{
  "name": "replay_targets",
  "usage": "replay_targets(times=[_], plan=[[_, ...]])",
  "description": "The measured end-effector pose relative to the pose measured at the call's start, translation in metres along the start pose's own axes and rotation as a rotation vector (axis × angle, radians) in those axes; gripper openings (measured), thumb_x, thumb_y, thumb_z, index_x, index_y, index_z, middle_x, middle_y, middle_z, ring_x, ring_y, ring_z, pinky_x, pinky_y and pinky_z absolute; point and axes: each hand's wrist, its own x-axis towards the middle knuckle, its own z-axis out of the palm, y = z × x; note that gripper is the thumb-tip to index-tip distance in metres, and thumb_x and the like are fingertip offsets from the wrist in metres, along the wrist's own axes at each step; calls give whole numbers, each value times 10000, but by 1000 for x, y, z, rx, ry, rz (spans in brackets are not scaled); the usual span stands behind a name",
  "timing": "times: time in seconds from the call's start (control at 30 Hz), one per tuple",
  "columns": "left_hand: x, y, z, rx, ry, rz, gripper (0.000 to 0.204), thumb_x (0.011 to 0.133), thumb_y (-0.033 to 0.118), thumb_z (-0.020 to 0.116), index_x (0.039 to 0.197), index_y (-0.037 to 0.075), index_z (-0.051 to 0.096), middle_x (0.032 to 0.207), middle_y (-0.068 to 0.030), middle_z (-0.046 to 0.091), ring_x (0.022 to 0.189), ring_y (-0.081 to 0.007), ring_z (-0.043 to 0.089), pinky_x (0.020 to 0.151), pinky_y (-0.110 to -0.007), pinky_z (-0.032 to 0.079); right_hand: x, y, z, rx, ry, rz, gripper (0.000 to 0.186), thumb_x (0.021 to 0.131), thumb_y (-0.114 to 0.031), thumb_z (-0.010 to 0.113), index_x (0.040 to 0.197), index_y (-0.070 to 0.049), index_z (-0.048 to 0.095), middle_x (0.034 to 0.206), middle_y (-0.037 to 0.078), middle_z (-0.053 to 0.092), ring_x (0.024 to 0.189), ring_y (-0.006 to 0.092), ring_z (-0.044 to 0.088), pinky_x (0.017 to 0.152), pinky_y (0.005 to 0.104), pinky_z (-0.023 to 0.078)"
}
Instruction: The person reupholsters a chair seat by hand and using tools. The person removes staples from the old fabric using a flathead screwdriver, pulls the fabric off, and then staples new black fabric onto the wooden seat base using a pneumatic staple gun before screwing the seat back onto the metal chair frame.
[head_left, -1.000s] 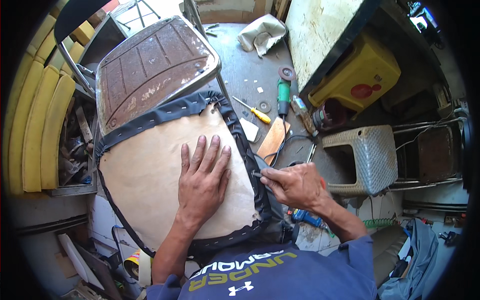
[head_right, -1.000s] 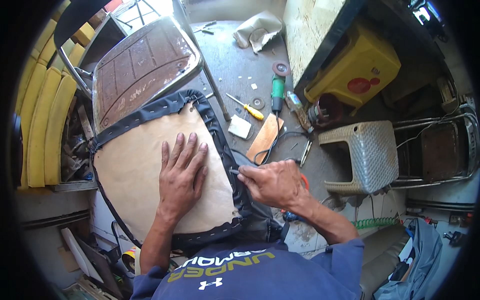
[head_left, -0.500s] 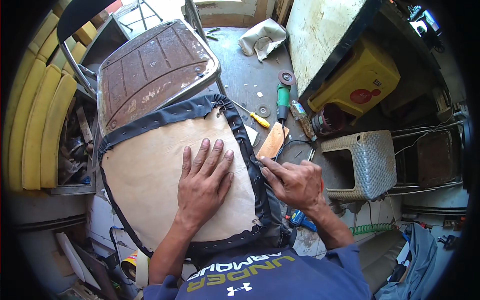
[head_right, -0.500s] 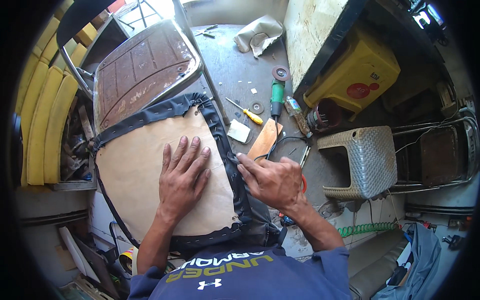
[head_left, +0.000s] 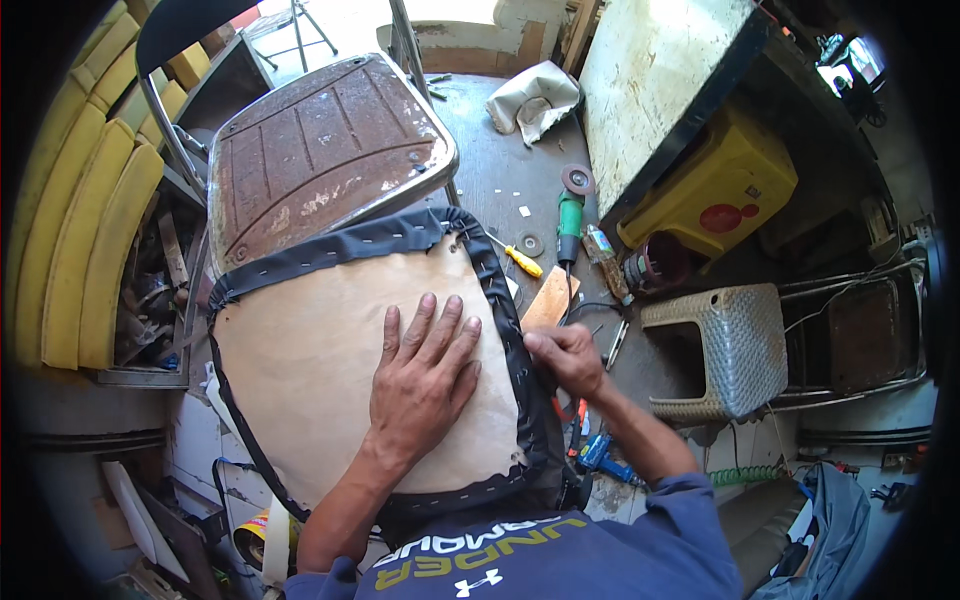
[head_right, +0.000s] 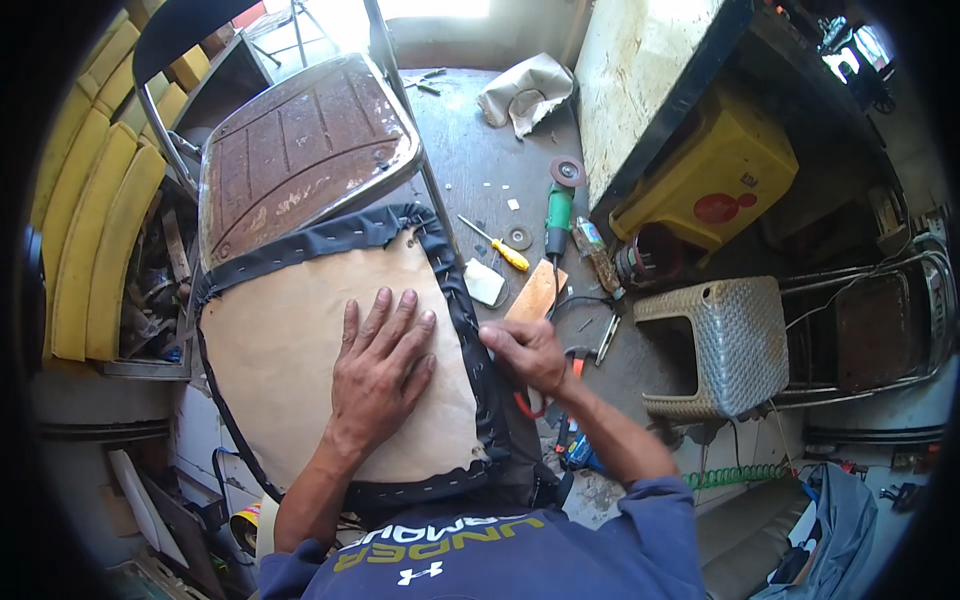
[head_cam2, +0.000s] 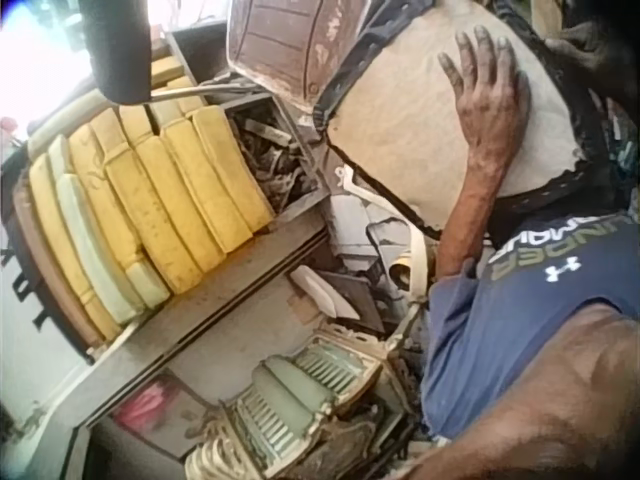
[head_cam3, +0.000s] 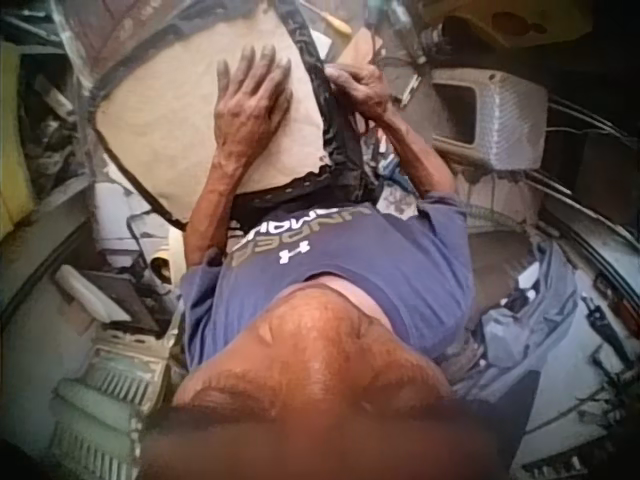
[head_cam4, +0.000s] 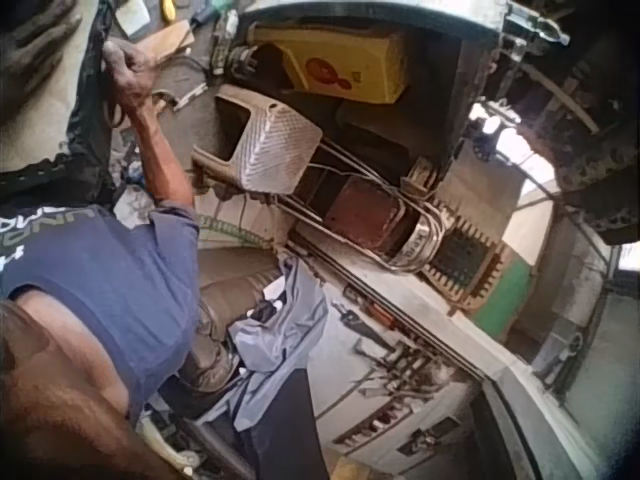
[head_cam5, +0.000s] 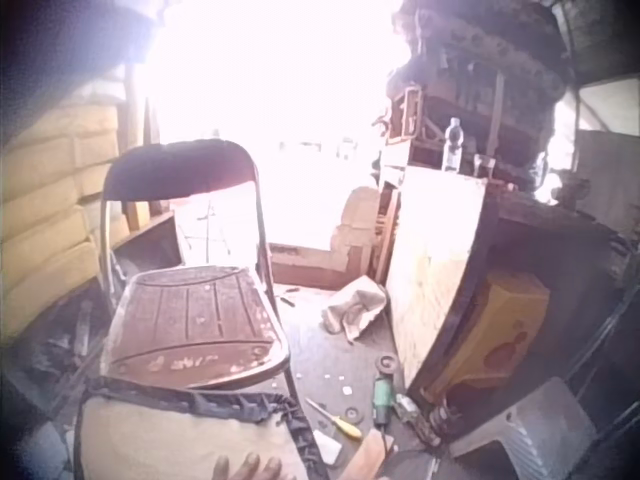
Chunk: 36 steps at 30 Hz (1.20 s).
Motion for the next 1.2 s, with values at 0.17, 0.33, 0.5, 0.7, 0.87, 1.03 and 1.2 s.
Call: replay_targets(times=[0.17,0.33,0.5,0.7,0.87,1.03,1.2], plan=[[0,-4,-2,-6,-10,0,477,938,303,705,1390,160,656,1535,-97,540,1499,-312,398,1263,-545,200,9,-1,-9,-432,107,-481,245,945,-324,725,1007,-102,804,671,65,726,527,205,668,552,340,509],[1,-2,-2,13,-1,-2,455,950,311,696,1381,168,664,1535,-93,541,1499,-303,399,1266,-541,191,18,-79,-33,-1210,68,-496,164,940,-354,711,937,-210,790,595,8,670,471,181,617,510,354,438],[0,-3,-2,-13,-6,-5,459,953,312,693,1385,161,659,1534,-93,540,1500,-304,396,1267,-543,185,39,-102,-19,-1348,-47,-520,214,968,-385,646,897,-198,719,544,45,625,468,236,625,517,402,475],[2,1,-7,7,-21,-15,469,937,306,703,1378,154,661,1526,-100,546,1498,-314,398,1266,-556,184,56,-102,-27,-1315,-210,-571,207,939,-376,699,907,-177,745,561,41,645,468,229,627,489,382,446],[1,-1,-1,-13,18,13,469,930,307,703,1371,154,664,1521,-99,551,1488,-319,411,1261,-565,198,79,-20,-43,-260,-391,-117,302,1003,-304,690,898,-35,776,571,51,550,542,87,536,514,318,428],[1,1,0,3,-4,11,465,941,325,689,1373,155,662,1519,-95,552,1481,-309,420,1258,-568,202,61,-59,-42,-783,-49,-451,212,925,-314,748,973,-128,836,802,100,770,607,223,723,546,334,539],[1,0,0,-4,-2,-9,458,932,312,699,1360,152,674,1521,-102,551,1479,-322,424,1258,-566,205,65,-96,-29,-1246,-103,-478,253,951,-410,679,899,-196,803,619,54,698,514,238,672,518,377,493]])
